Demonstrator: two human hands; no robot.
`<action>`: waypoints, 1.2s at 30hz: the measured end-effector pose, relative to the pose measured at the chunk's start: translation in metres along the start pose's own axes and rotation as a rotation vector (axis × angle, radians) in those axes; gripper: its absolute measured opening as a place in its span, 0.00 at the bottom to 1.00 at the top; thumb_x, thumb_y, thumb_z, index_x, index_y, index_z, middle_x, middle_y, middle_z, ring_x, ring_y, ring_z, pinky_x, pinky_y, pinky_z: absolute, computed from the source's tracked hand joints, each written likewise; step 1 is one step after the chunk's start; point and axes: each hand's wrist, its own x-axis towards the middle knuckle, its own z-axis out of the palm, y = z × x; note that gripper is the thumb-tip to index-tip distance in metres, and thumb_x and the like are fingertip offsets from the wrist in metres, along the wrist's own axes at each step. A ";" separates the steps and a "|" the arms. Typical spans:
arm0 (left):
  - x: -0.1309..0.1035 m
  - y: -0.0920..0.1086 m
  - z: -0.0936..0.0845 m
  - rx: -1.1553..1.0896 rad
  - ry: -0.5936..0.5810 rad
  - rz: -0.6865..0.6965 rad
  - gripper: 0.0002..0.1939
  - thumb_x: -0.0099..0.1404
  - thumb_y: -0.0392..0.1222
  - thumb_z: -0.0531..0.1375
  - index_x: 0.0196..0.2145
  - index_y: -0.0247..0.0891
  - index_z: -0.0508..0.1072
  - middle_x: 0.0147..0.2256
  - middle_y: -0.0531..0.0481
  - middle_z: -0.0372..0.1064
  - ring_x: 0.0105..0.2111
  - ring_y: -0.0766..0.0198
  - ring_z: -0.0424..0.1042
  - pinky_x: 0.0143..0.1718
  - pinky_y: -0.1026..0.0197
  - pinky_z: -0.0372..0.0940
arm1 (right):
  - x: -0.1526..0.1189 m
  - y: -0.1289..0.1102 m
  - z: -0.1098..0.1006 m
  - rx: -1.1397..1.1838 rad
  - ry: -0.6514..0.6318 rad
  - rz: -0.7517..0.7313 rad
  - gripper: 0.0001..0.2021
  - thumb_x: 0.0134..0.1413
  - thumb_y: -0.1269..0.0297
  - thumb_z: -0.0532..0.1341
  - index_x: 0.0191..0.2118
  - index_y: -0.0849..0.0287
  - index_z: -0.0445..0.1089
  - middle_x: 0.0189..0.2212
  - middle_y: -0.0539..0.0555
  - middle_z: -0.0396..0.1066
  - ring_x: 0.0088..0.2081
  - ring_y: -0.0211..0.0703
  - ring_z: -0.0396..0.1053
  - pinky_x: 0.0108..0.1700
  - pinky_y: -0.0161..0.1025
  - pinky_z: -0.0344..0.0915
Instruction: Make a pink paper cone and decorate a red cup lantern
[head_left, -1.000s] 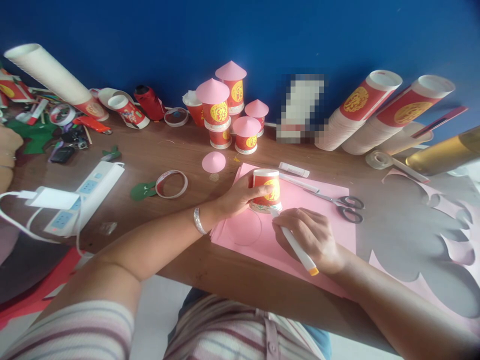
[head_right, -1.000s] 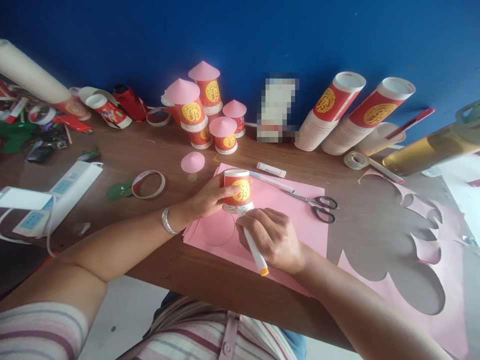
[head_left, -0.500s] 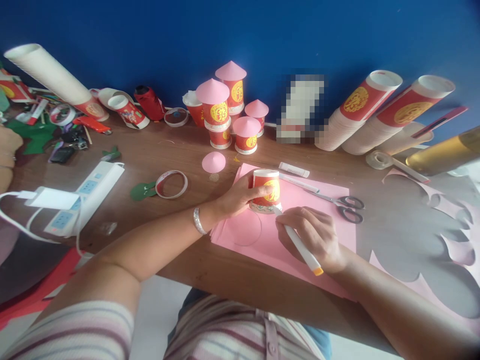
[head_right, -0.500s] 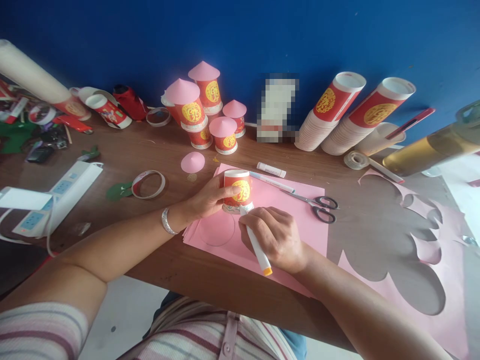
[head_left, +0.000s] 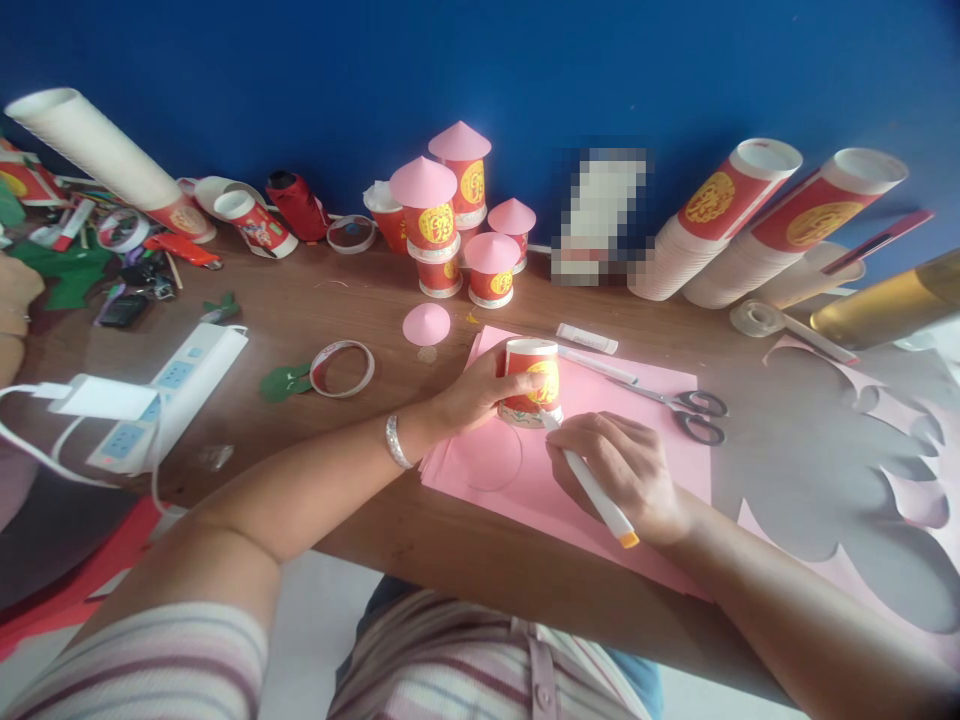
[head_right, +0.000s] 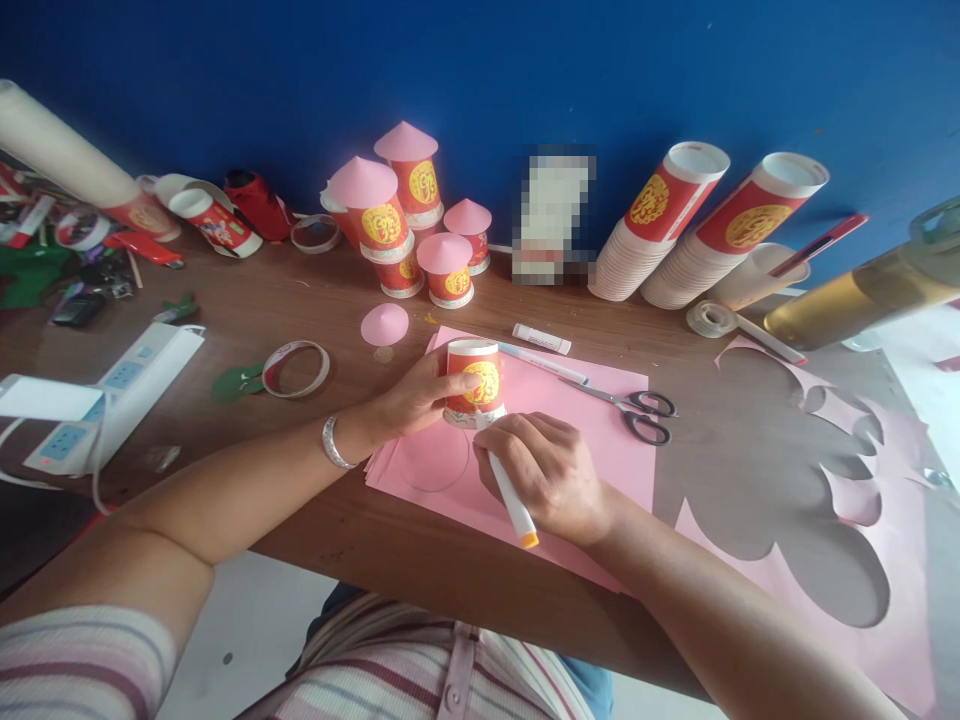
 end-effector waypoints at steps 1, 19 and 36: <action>0.000 0.000 0.000 -0.002 -0.001 0.002 0.19 0.60 0.46 0.70 0.44 0.35 0.72 0.36 0.47 0.71 0.36 0.64 0.71 0.39 0.60 0.67 | 0.000 0.000 0.000 0.000 0.000 0.002 0.08 0.59 0.79 0.61 0.41 0.59 0.66 0.28 0.49 0.71 0.25 0.35 0.66 0.28 0.35 0.68; 0.000 0.001 0.001 -0.008 -0.005 -0.003 0.18 0.60 0.45 0.69 0.44 0.33 0.72 0.36 0.48 0.70 0.35 0.64 0.71 0.38 0.61 0.67 | 0.001 0.002 0.000 -0.016 0.006 -0.026 0.08 0.59 0.79 0.61 0.41 0.60 0.66 0.29 0.51 0.71 0.26 0.36 0.66 0.28 0.36 0.67; 0.001 0.000 -0.001 -0.076 -0.003 0.002 0.18 0.58 0.43 0.70 0.43 0.33 0.74 0.36 0.48 0.71 0.35 0.65 0.71 0.37 0.62 0.68 | 0.002 0.001 -0.002 -0.011 0.007 0.001 0.09 0.57 0.81 0.62 0.38 0.60 0.66 0.26 0.49 0.69 0.24 0.35 0.65 0.27 0.35 0.65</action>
